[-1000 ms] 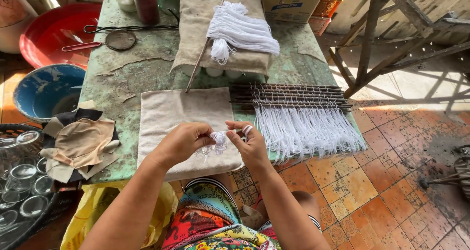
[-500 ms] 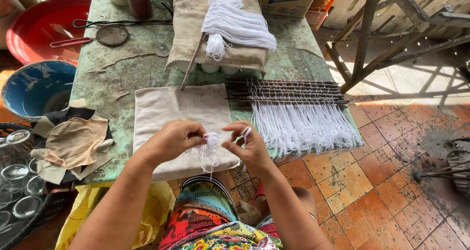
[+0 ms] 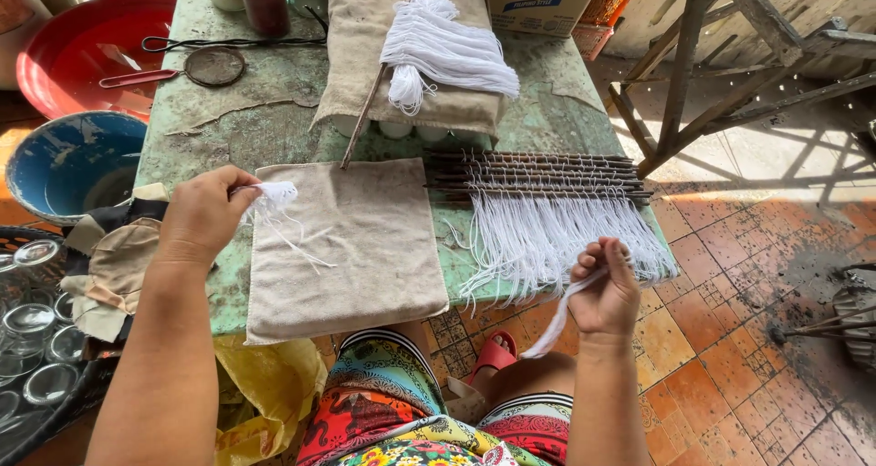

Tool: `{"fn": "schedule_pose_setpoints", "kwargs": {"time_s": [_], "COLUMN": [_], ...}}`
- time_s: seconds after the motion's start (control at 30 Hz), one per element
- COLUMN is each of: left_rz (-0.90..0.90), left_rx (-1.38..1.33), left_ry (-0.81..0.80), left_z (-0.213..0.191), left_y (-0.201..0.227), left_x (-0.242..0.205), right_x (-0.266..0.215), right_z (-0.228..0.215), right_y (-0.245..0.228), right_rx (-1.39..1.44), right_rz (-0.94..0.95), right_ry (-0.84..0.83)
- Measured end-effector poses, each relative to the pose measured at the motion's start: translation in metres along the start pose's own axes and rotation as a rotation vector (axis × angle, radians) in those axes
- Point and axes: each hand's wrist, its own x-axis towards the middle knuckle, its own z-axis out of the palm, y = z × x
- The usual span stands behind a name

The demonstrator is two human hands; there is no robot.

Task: Winding white thread around a small wooden frame to prepare it for a craft or candle-making process.

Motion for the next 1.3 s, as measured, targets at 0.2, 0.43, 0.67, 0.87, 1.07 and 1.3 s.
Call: {"fn": "schedule_pose_setpoints", "kwargs": {"time_s": [0.2, 0.43, 0.67, 0.87, 1.07, 1.3], "left_rz": [0.267, 0.547, 0.101, 0.045, 0.030, 0.237], "left_rx": [0.363, -1.273, -1.124, -0.331, 0.031, 0.033], "left_ry": [0.291, -0.951, -1.001, -0.736, -0.582, -0.203], "left_z": [0.058, 0.034, 0.044, 0.022, 0.037, 0.072], "left_y": [0.054, 0.207, 0.198, 0.143, 0.072, 0.077], "left_x": [-0.022, -0.124, -0.127, -0.085, -0.052, -0.060], "right_x": [-0.065, -0.112, -0.085, -0.046, -0.029, -0.033], "right_z": [0.080, 0.168, 0.114, 0.052, -0.004, -0.009], "right_y": [0.006, 0.026, 0.047, 0.080, 0.109, 0.112], "right_rx": [-0.762, -1.280, -0.864, -0.512, -0.502, -0.564], "right_rz": [0.107, 0.541, 0.333, 0.409, 0.446, 0.410], "right_ry": [-0.271, -0.700, -0.546, -0.222, 0.015, 0.036]}}
